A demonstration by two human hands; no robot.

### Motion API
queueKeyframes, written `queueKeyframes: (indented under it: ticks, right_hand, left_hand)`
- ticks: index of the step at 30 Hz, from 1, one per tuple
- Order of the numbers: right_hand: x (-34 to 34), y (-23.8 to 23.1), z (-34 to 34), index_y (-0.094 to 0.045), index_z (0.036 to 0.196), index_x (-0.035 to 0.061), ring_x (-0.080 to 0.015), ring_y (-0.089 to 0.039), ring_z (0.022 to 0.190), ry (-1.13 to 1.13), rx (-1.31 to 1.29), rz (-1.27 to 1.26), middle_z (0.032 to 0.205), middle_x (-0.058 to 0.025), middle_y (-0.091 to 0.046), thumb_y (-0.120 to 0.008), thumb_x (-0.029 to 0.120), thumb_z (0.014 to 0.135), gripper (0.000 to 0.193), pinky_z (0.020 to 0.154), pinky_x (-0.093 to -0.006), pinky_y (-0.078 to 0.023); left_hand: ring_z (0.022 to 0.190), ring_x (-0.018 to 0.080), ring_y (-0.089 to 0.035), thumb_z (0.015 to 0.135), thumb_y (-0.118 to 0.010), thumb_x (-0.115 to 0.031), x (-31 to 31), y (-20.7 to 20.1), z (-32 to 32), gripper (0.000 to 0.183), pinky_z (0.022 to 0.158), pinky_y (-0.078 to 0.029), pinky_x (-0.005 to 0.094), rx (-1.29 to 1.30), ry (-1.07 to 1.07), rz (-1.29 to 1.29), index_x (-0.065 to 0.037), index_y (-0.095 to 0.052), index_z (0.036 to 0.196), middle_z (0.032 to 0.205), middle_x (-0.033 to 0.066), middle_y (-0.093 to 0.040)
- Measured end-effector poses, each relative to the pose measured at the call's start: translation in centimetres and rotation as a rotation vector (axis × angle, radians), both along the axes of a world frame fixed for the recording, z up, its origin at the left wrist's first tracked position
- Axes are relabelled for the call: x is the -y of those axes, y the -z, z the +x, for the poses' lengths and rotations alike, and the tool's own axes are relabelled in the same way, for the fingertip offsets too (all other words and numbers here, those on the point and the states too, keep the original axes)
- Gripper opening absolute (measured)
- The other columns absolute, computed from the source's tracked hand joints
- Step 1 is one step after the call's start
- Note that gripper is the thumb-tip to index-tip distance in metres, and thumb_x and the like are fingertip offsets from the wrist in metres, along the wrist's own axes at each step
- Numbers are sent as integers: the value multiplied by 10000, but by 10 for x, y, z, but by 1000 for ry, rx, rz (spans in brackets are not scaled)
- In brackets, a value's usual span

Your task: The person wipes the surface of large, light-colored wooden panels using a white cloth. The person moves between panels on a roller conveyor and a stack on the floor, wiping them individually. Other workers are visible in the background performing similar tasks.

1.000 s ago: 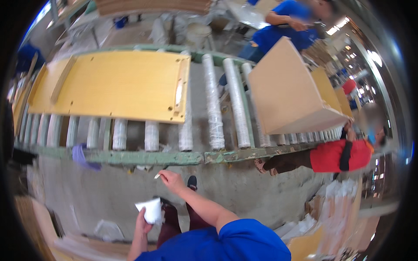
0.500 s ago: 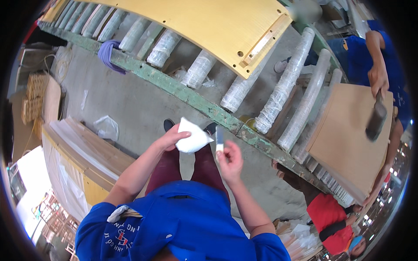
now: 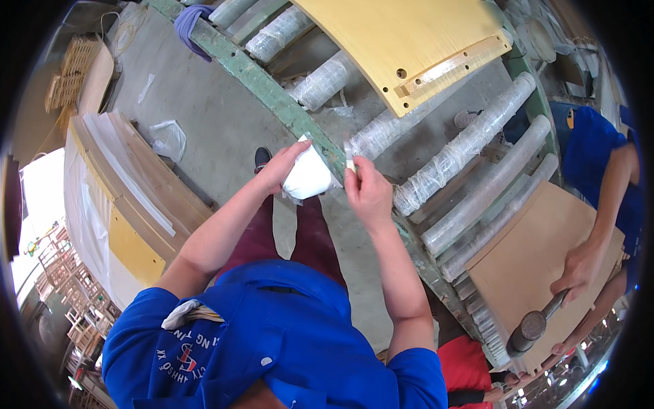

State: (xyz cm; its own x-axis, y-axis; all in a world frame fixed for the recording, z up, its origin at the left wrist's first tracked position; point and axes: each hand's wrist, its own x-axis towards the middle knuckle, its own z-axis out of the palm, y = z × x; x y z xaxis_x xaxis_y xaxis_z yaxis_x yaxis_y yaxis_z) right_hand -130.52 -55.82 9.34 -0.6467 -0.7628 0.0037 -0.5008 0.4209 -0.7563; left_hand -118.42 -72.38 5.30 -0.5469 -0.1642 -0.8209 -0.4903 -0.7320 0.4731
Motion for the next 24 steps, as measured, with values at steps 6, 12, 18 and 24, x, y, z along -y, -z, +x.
queueKeyframes:
  ticks: [6,12,18,24]
  right_hand:
    - [17,12,-2,-540,1243,29,-234,-547,553,-287,-192,-133,630,-74,-556,-635,67,805,449,534,-354,-452]
    - [32,11,-6,-585,1193,38,-219,-540,557,-415,-218,-126,632,-72,-549,-642,51,792,405,522,-346,-441]
    - [37,13,-9,-628,1138,50,-214,-532,536,-449,-259,-123,594,-74,-523,-642,17,759,381,502,-338,-439]
    - [36,15,-10,-614,1141,54,-221,-546,577,-479,-264,-95,664,-58,-581,-640,44,757,385,533,-350,-459]
  left_hand:
    - [790,177,-622,910,-457,-458,0,2,0,562,688,-502,309,16,24,9,40,-524,1161,974,97,-625]
    - [811,187,-614,906,-444,-470,-3,6,4,537,712,-494,318,-6,-68,21,-5,-527,1160,993,95,-611]
    - [742,185,-599,874,-442,-509,-6,2,2,588,663,-482,308,26,-88,-22,34,-574,1059,902,105,-617]
    - [782,189,-606,879,-445,-511,-4,3,2,576,690,-483,308,6,-67,-3,15,-564,1082,933,100,-618]
